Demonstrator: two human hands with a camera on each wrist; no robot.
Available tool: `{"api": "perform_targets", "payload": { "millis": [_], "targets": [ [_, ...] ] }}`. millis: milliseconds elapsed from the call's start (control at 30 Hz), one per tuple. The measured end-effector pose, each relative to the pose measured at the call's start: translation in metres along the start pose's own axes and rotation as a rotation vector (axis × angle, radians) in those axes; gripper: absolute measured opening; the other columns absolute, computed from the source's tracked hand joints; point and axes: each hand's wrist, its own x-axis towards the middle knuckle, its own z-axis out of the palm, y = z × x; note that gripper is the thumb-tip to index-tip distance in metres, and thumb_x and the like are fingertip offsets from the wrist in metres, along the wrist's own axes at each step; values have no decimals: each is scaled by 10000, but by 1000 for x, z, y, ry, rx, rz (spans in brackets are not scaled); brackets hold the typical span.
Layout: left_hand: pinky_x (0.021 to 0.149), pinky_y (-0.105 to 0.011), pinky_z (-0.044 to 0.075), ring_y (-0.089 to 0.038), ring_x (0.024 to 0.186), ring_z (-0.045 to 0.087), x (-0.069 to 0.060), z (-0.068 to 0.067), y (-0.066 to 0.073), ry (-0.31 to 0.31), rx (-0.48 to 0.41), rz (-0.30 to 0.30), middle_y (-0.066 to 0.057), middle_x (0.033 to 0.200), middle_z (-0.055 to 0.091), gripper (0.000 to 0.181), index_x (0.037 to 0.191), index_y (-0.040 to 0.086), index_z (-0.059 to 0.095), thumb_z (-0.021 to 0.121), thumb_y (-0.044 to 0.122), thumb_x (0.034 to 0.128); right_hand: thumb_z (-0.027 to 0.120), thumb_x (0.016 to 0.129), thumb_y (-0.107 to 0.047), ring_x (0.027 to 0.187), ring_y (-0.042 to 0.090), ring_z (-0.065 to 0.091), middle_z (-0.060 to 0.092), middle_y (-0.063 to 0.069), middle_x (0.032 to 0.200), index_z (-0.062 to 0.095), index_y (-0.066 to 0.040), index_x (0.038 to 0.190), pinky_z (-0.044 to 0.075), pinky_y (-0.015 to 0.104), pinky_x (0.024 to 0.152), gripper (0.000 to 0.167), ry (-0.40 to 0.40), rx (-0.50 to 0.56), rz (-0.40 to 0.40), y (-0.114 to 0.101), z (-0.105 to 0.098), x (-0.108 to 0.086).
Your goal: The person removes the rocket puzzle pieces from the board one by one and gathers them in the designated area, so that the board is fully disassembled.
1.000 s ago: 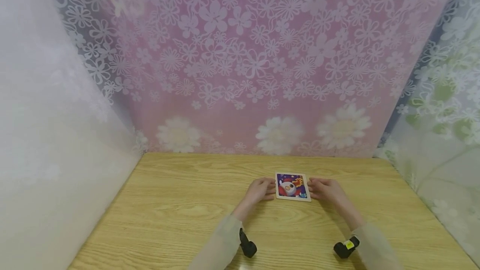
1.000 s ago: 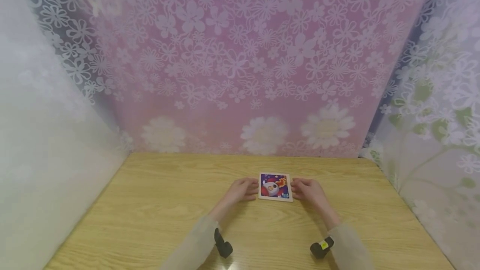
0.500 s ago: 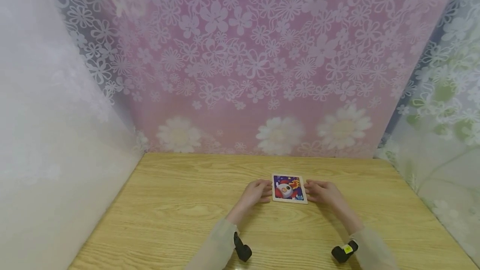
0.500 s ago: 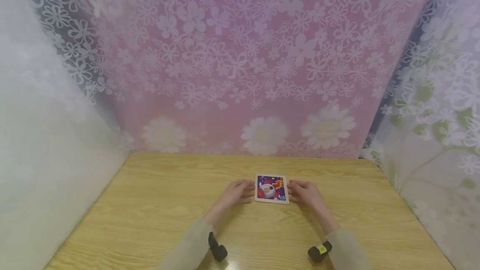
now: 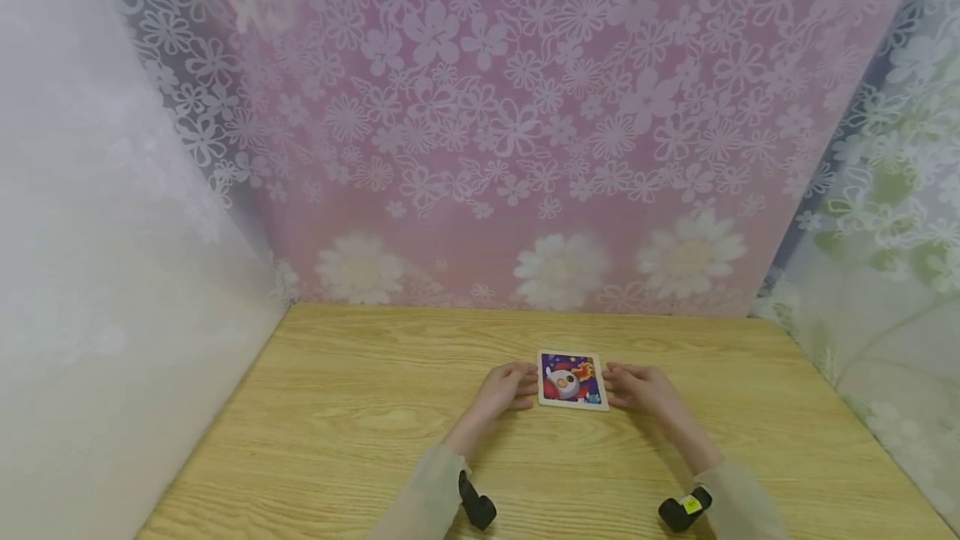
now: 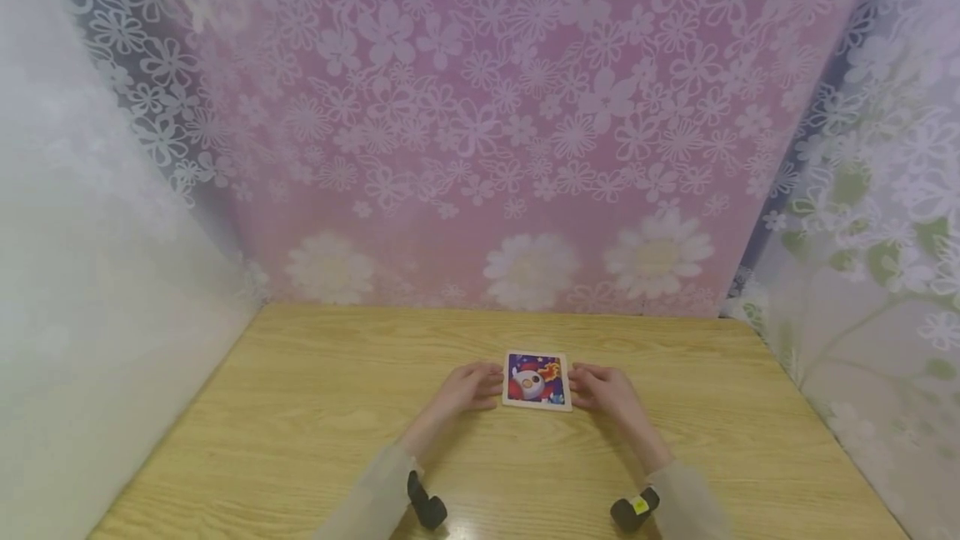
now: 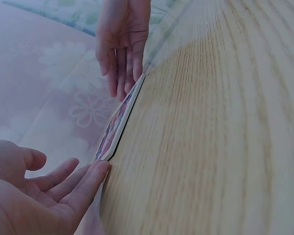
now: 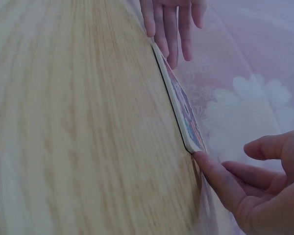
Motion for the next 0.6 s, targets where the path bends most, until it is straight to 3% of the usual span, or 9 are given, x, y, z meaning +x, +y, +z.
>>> {"api": "perform_targets", "payload": {
  "millis": [267, 600],
  "targets": [
    [879, -402, 595, -352, 1164, 663, -7, -4, 0, -26, 7, 13, -233, 1297, 649, 416, 1337, -77, 588, 422, 216, 1093, 444, 1092, -147, 1150, 311, 672, 531, 359, 1386, 390, 190, 1445, 596, 332, 861, 491, -7, 11, -18, 1, 5, -2],
    [882, -401, 594, -346, 1148, 672, -13, -10, 0, -12, -3, 0, -253, 1305, 641, 427, 1342, -77, 582, 415, 235, 1103, 435, 1095, -139, 1117, 305, 681, 557, 356, 1360, 394, 202, 1435, 603, 359, 851, 483, -15, 1, -32, -2, 10, -6]
  ]
}}
